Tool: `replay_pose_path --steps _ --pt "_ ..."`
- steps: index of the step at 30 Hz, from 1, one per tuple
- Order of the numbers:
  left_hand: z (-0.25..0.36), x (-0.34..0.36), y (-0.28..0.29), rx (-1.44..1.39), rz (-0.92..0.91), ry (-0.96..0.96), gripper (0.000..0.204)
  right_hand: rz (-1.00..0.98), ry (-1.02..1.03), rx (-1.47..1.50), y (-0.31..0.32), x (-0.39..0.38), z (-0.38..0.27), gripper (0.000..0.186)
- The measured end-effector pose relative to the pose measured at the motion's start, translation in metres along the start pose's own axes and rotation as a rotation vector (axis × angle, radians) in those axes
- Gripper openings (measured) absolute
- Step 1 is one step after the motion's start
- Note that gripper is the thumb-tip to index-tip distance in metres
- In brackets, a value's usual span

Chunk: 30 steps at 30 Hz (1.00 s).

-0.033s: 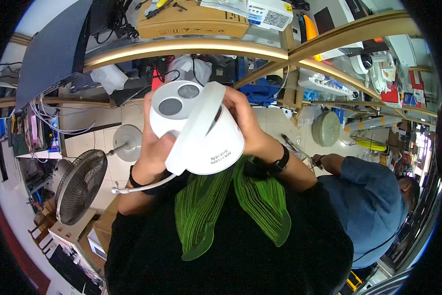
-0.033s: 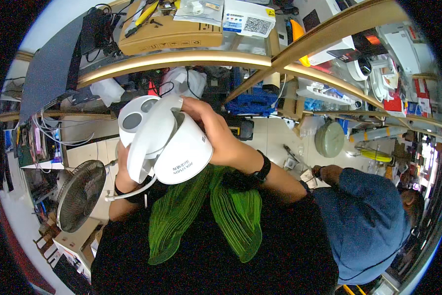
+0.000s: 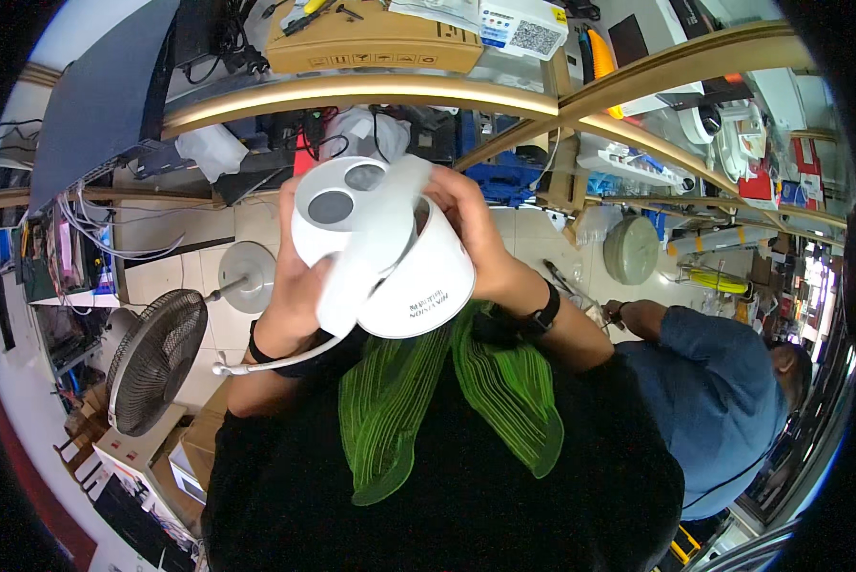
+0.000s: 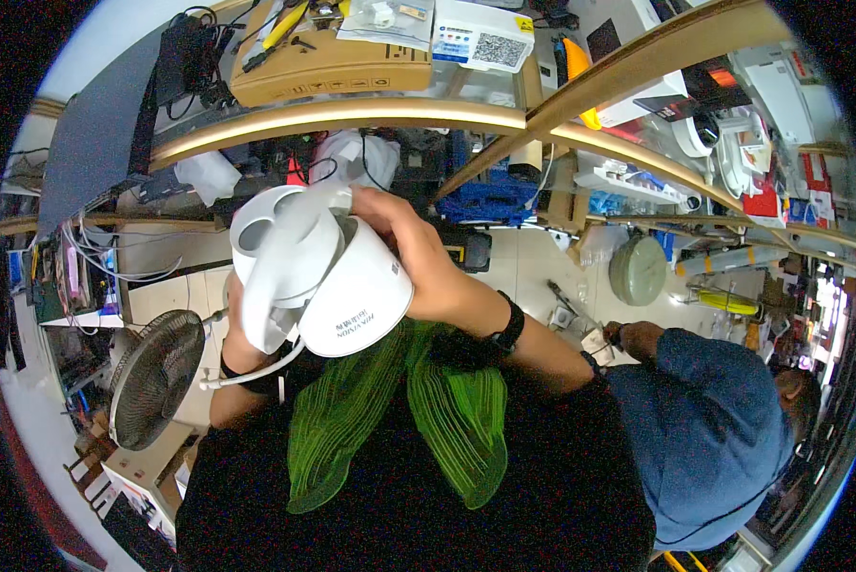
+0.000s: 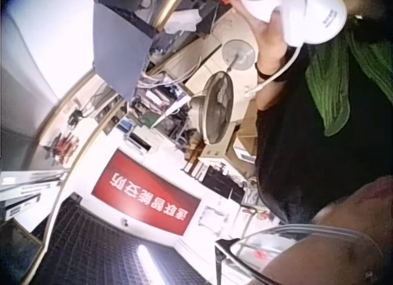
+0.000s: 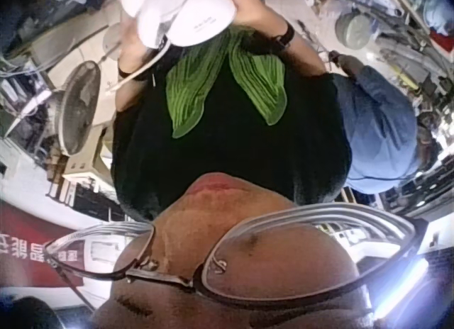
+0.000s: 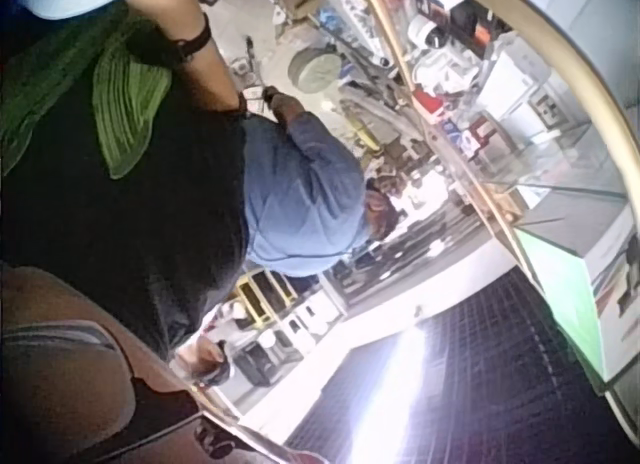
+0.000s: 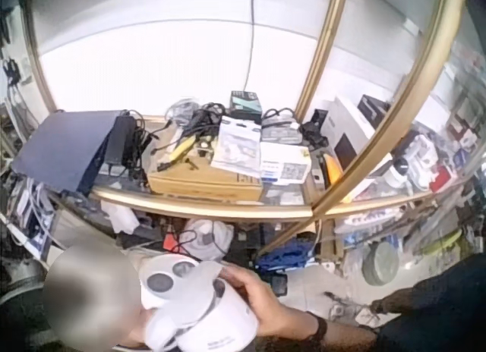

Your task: Inspecting various electronic components including a dome security camera, a CPU, and a CPU heatsink with fan.

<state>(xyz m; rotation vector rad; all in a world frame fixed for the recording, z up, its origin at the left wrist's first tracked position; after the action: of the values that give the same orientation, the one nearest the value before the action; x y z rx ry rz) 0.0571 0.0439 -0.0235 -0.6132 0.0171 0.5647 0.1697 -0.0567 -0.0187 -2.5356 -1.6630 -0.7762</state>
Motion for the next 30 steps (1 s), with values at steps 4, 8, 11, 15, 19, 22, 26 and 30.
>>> replay_pose_path --steps 4,8,11,15,19,22,26,30 --pt "0.006 0.0 -0.009 -0.035 -0.161 -0.092 0.087 0.034 -0.009 0.14 0.002 0.002 -0.001 0.075" --pt "0.009 0.004 -0.004 0.034 -0.239 -0.094 0.089 0.045 0.018 0.055 0.002 0.005 -0.006 0.061" --pt "0.015 0.002 0.008 0.258 -0.1 -0.211 0.084 0.047 0.012 0.044 0.003 0.007 -0.01 0.053" --pt "0.012 -0.001 0.016 0.314 -0.115 -0.193 0.08 0.057 0.016 -0.015 0.007 0.007 -0.016 0.047" --pt "0.018 0.002 0.012 0.352 -0.168 -0.196 0.078 0.058 0.044 -0.017 0.009 0.007 -0.019 0.046" --pt "0.018 0.002 0.003 0.409 -0.154 -0.19 0.081 0.036 0.048 -0.034 0.009 0.006 -0.02 0.047" --pt "-0.002 0.007 0.011 0.103 -0.092 -0.217 0.069 0.18 0.116 -0.179 0.015 -0.001 -0.025 0.052" --pt "0.015 0.006 -0.002 0.223 -0.189 -0.273 0.073 0.197 0.217 -0.127 0.015 -0.002 -0.029 0.057"
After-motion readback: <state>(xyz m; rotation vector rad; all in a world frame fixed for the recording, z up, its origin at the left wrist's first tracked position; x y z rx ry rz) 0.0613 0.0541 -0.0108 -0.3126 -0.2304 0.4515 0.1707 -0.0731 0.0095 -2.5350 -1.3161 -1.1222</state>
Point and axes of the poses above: each hand's wrist, its own x-axis towards the middle knuckle, its own y-axis out of the back of the hand, z = x × y, the point moved 7 cm from there along x, towards the middle knuckle, and after that the axes turned 7 degrees about -x, right-handed, at the moved point
